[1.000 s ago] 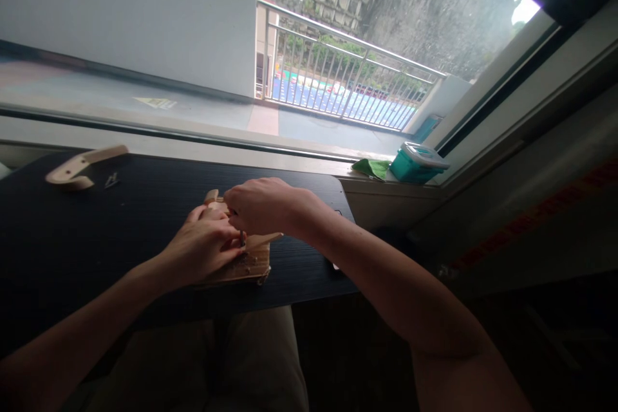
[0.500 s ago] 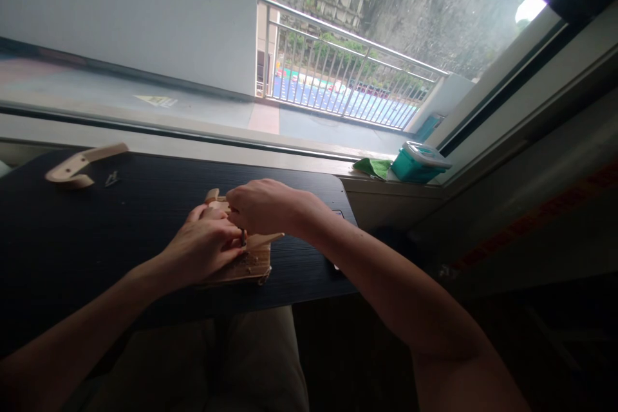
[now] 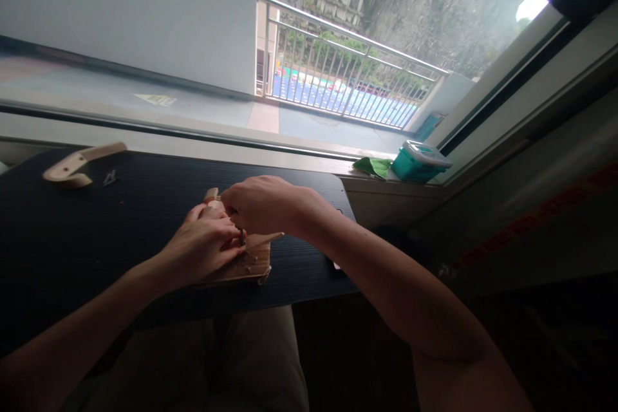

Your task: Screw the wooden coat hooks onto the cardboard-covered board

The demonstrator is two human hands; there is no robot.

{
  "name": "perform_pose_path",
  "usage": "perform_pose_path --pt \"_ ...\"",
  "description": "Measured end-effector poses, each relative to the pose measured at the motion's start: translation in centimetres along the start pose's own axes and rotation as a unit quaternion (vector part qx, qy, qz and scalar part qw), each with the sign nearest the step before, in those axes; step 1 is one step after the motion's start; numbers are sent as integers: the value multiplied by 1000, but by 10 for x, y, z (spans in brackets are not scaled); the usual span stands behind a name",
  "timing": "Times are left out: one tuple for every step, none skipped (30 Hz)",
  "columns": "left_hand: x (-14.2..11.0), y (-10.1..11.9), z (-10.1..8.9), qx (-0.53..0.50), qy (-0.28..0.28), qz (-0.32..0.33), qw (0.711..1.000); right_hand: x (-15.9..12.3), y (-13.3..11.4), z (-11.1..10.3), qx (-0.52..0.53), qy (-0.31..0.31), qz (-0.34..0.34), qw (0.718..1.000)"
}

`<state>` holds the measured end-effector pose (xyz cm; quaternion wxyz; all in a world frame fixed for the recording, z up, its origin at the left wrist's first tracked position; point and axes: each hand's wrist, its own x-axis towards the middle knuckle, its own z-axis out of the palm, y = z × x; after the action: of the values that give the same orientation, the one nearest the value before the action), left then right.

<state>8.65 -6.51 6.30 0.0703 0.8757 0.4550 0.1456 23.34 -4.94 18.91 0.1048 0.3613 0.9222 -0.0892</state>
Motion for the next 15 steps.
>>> perform_pose_path --pt "0 0 0 -1 -1 -1 1000 1 0 1 -1 0 2 1000" --pt "0 0 0 -3 -1 -1 1000 2 0 1 -3 0 3 1000" --pt "0 -1 1 -5 -1 -1 1000 3 0 3 -6 1 5 1000" --pt "0 -1 1 -8 0 -1 1000 3 -1 4 -11 3 8 1000" --pt "0 -1 2 -10 1 -1 1000 4 -1 5 -16 7 11 1000" --pt "0 -2 2 -11 2 -2 1000 5 -1 6 -21 12 15 1000" --pt "0 -2 2 -10 2 -3 1000 5 -1 6 -26 15 19 999" --pt "0 -2 2 -9 1 -4 1000 5 -1 6 -31 15 22 999" --pt "0 -1 2 -8 0 -4 1000 4 -1 6 -34 12 24 999" --pt "0 -1 1 -7 -1 -5 1000 3 -1 4 -36 8 25 999" --pt "-1 -1 1 -8 -1 -6 1000 3 -1 3 -36 7 24 999" --pt "-1 0 0 -10 1 -8 1000 2 0 1 -34 8 20 999" --pt "-1 0 -1 -12 2 -9 1000 1 0 0 -32 11 14 999" --pt "-1 1 -1 -14 4 -11 1000 0 0 -1 -28 12 5 1000" --pt "-1 1 -1 -15 5 -11 1000 0 1 -2 -23 10 -3 1000"
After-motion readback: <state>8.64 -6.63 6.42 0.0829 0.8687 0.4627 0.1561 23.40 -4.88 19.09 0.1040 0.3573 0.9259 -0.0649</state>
